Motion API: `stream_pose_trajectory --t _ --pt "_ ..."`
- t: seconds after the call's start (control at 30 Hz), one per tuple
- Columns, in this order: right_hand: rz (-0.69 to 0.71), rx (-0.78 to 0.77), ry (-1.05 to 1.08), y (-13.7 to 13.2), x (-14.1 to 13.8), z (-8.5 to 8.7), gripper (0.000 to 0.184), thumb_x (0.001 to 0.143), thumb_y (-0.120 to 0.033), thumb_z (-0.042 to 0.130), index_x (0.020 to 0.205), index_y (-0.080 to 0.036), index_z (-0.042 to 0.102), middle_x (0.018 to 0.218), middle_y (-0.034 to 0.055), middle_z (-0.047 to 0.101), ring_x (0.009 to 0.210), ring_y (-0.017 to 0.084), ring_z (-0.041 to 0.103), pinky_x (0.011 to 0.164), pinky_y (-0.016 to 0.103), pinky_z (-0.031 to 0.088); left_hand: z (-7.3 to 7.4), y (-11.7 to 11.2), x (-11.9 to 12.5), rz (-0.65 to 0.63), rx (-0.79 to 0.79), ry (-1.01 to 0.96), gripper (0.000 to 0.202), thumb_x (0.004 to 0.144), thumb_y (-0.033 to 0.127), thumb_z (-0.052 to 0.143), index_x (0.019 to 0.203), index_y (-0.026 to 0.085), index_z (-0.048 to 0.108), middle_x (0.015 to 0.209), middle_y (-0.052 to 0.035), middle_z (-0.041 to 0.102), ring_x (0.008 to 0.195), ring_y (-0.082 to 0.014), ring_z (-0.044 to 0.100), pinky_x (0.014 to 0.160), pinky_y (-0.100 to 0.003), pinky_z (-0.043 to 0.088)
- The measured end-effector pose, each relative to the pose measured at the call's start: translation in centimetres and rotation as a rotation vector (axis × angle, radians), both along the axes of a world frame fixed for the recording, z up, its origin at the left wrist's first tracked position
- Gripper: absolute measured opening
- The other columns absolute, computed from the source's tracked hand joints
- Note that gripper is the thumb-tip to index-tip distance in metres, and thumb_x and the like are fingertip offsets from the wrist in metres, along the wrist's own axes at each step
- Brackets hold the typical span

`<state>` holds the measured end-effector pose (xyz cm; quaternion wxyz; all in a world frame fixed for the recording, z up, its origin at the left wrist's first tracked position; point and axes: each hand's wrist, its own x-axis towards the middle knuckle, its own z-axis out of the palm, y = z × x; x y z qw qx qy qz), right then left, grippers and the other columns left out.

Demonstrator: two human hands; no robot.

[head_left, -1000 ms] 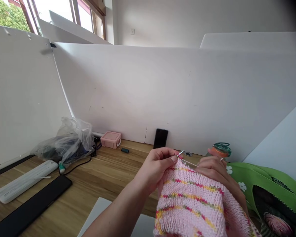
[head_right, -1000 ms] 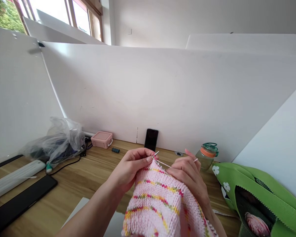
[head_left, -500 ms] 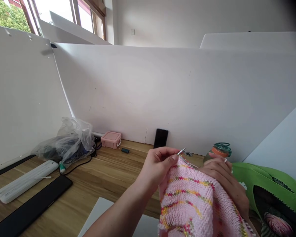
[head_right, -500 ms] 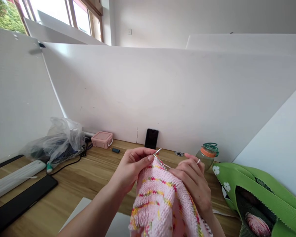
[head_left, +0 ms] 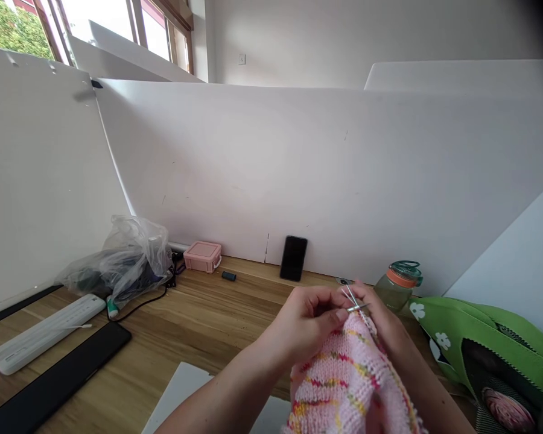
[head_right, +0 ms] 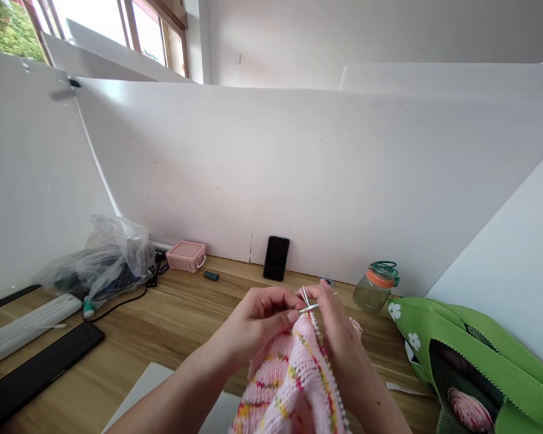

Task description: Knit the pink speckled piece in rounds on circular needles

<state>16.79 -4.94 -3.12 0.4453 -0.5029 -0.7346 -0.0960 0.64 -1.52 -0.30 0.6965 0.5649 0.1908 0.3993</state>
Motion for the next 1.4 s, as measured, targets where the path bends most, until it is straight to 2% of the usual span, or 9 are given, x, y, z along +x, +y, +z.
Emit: stream_pose_trajectory --t 0.1,0.2,0.33,0.57,0.7,1.0,1.17,1.3,1.4 --pt "0.04 0.031 -0.041 -0.4 -0.3 0.4 0.047 0.094 -0.04 0.038 0.135 -0.017 0.044 0.126 0.0152 0.056 0.117 0.03 0.054 0.094 0.047 0.046 0.2 0.0 -0.2 -0.037 0.023 0.043 0.023 0.075 0.033 0.07 0.079 0.011 0.064 0.07 -0.0011 0.054 0.064 -0.0096 0.045 0.062 -0.023 0.034" --pt "0.012 0.289 -0.12 -0.9 -0.2 0.9 0.033 0.094 -0.035 0.042 0.118 -0.02 0.059 0.095 0.0082 0.064 0.091 0.025 0.059 0.1 0.052 0.038 0.6 0.2 -0.6 0.094 0.017 0.005 0.023 0.075 0.032 0.069 0.087 0.013 0.064 0.071 -0.0001 0.054 0.063 -0.0094 0.044 0.061 -0.022 0.034" --pt "0.078 0.288 -0.117 -1.0 0.0 1.1 0.03 0.094 -0.014 0.042 0.11 -0.026 0.064 0.08 0.0015 0.064 0.077 0.019 0.058 0.101 0.048 0.036 1.0 0.7 -1.1 0.27 0.0 -0.053 0.024 0.074 0.029 0.071 0.092 0.014 0.065 0.073 0.0 0.056 0.065 -0.0095 0.045 0.061 -0.021 0.034" --pt "0.133 0.303 -0.095 -0.3 -0.6 1.0 0.022 0.095 -0.022 0.047 0.109 -0.027 0.063 0.092 0.005 0.068 0.097 0.025 0.061 0.106 0.056 0.03 0.9 1.1 -1.5 0.083 -0.247 -0.18 0.024 0.065 0.028 0.08 0.078 0.012 0.069 0.069 -0.0005 0.059 0.06 -0.0075 0.048 0.06 -0.021 0.036" --pt "0.027 0.254 -0.032 -0.6 -0.2 0.8 0.029 0.099 -0.022 0.034 0.11 -0.025 0.06 0.099 0.0065 0.066 0.096 0.023 0.06 0.108 0.057 0.027 0.8 0.8 -1.2 0.098 -0.162 -0.07 0.027 0.066 0.033 0.08 0.081 0.011 0.074 0.072 -0.0039 0.065 0.065 -0.0095 0.052 0.064 -0.022 0.038" --pt "0.059 0.239 -0.159 -0.6 0.1 0.9 0.045 0.094 -0.017 0.045 0.138 -0.024 0.049 0.093 0.0042 0.065 0.091 0.02 0.061 0.109 0.05 0.033 0.7 0.8 -1.3 0.111 -0.001 0.033 0.024 0.072 0.034 0.075 0.08 0.012 0.076 0.073 -0.0048 0.067 0.067 -0.0108 0.053 0.065 -0.022 0.039" --pt "0.066 0.346 -0.114 -0.2 -0.3 0.7 0.032 0.091 -0.021 0.052 0.122 -0.024 0.059 0.082 0.0022 0.065 0.08 0.02 0.061 0.102 0.049 0.04 0.8 0.7 -1.4 0.115 0.025 0.05 0.025 0.072 0.036 0.075 0.073 0.011 0.072 0.064 -0.0017 0.059 0.059 -0.0081 0.046 0.056 -0.021 0.031" --pt "0.047 0.41 -0.026 -0.2 -0.6 0.7 0.009 0.088 -0.018 0.05 0.088 -0.024 0.058 0.074 0.0009 0.063 0.075 0.019 0.059 0.101 0.052 0.039 1.2 0.4 -1.5 0.155 0.022 0.059 0.035 0.068 0.044 0.078 0.076 0.011 0.072 0.063 -0.0018 0.058 0.058 -0.0088 0.045 0.055 -0.022 0.031" --pt "0.1 0.369 -0.089 -0.5 -1.1 0.8 0.022 0.088 -0.013 0.047 0.069 -0.023 0.049 0.07 -0.0006 0.059 0.076 0.017 0.057 0.103 0.054 0.038 1.1 0.5 -1.7 0.102 0.023 0.078 0.036 0.064 0.043 0.081 0.063 0.011 0.065 0.054 0.0026 0.049 0.052 -0.0057 0.037 0.05 -0.021 0.024"
